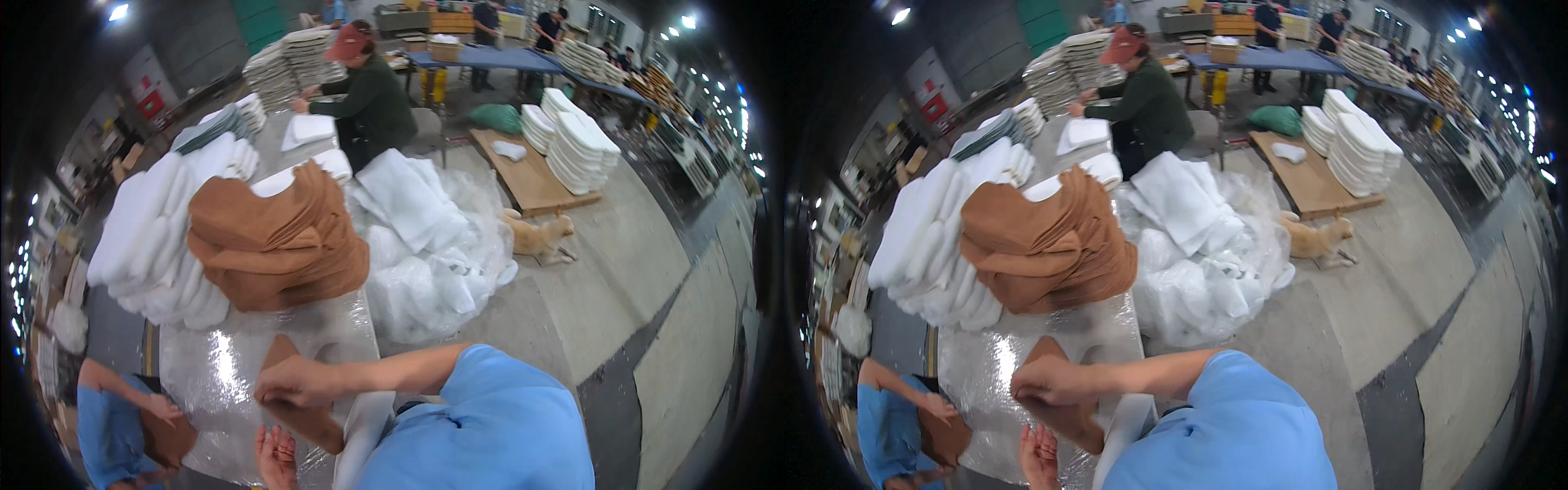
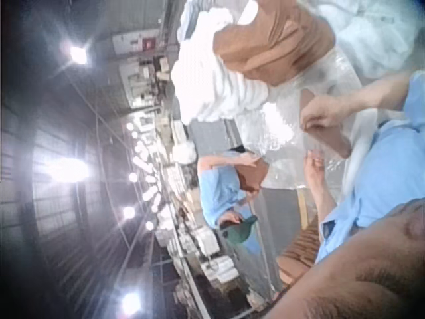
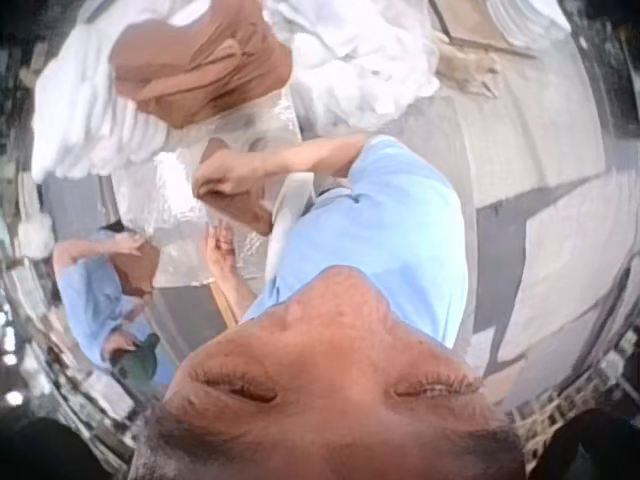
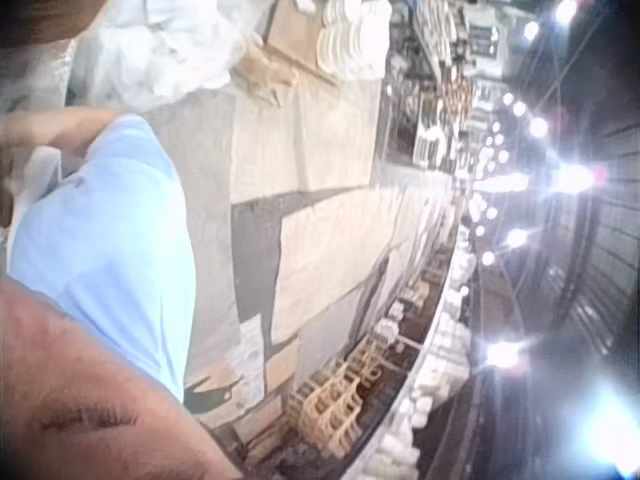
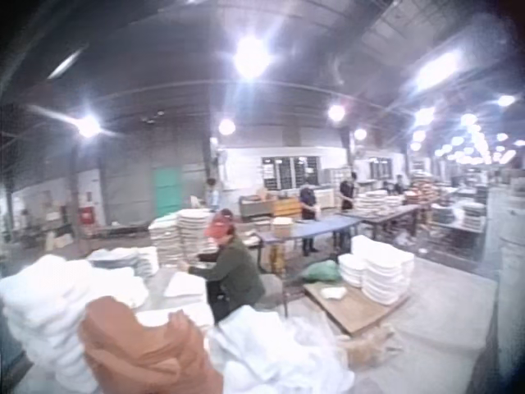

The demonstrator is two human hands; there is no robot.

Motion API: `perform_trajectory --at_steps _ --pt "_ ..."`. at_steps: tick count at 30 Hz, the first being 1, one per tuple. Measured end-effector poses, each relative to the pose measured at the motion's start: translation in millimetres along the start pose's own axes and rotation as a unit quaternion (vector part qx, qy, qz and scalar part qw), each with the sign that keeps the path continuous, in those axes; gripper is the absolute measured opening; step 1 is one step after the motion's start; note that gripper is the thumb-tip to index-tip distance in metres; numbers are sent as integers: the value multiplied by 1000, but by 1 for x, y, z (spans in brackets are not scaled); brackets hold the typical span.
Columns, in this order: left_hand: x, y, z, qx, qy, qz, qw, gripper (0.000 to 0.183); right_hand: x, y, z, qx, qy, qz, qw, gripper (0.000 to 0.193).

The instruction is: The person inserts white foam inserts into brown fabric covers, aligns the edges, and secures them with a fastening mechanism. The person repeats this process for multiple cushion units, stacking the finished items on a nearby pallet.

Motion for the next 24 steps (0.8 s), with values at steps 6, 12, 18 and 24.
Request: perform_trajectory --at_steps 6,12,18,24 --pt "-21 -14 31 -46 -26 19 998 48 57 -55 35 44 97 99 989 5" --pt "-157 -46 -16 -143 -286 133 938 45 88 -84 55 34 211 138 967 30" --pt "-257 -29 -123 -247 -489 150 823 42 92 -56 33 85 183 69 977 7" --pt "-268 -13 -191 -178 -531 181 808 41 -51 -15 -39 173 -255 168 936 38"
Point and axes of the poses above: each hand's wrist, its own z-axis towards the middle knuckle, its own y-axis out of the back of the hand, x = y × z, the point moved 7 cm from there along z, towards the middle knuckle, and after that the axes turned 11 degrees about z, right-handed, at the moved point
